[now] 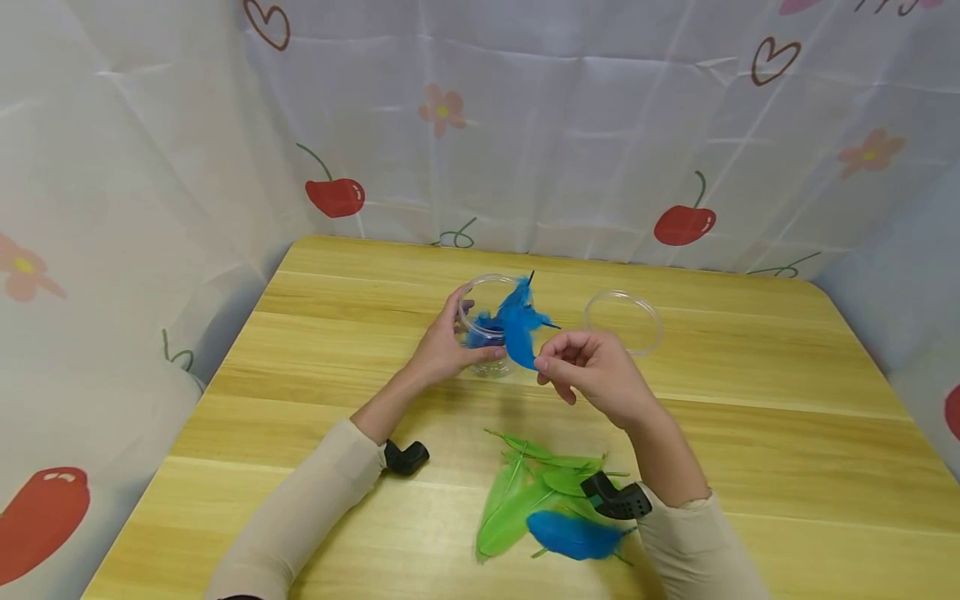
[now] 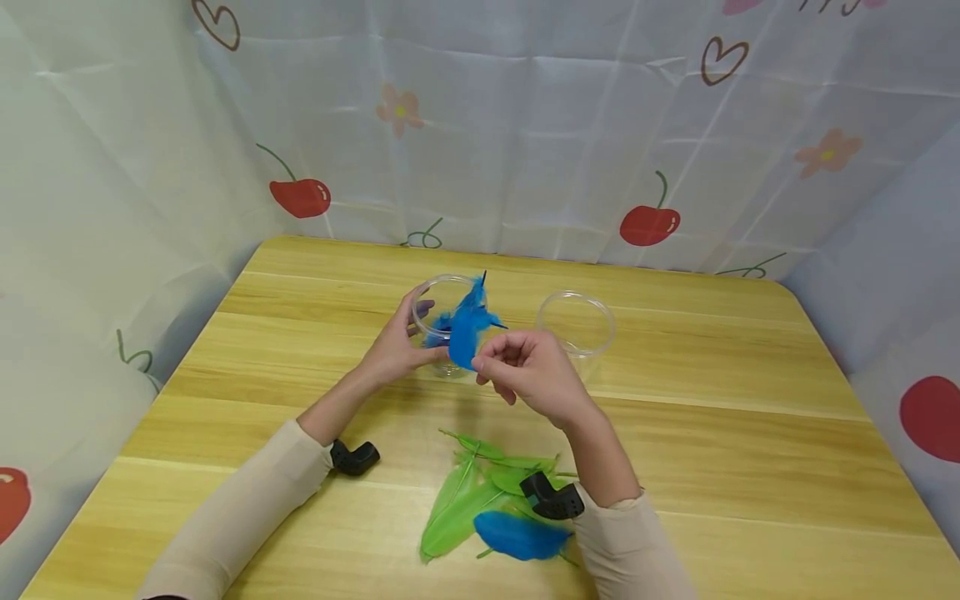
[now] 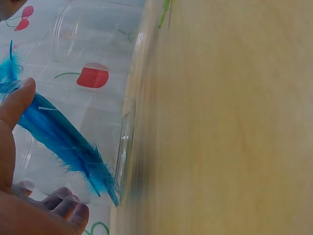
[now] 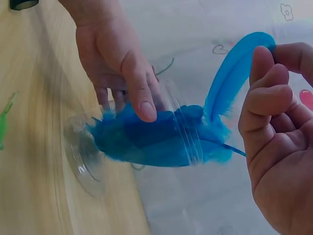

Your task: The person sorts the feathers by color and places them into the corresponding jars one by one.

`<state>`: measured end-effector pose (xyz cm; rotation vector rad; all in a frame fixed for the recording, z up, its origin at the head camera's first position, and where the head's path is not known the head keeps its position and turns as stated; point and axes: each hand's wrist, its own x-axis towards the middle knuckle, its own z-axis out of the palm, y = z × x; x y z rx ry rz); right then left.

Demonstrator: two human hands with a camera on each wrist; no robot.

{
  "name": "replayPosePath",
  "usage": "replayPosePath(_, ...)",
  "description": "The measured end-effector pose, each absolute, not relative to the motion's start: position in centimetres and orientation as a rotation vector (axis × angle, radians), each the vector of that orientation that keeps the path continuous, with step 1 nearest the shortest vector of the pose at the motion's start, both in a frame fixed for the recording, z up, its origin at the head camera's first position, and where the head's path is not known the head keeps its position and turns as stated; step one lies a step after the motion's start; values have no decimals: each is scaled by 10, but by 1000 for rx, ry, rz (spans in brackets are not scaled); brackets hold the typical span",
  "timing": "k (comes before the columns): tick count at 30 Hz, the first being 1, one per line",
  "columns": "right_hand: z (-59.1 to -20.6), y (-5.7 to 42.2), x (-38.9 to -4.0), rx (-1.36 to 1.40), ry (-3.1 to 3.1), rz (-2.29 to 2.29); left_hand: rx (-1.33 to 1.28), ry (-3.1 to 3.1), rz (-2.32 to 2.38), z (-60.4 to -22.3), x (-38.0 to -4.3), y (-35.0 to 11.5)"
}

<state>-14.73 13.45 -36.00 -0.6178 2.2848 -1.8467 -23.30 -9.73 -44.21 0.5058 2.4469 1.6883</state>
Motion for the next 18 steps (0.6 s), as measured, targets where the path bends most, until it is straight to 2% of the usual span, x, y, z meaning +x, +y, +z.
replayPosePath(18, -360, 103, -166, -597, 2220, -1937, 493, 2438, 1692, -443, -233, -98)
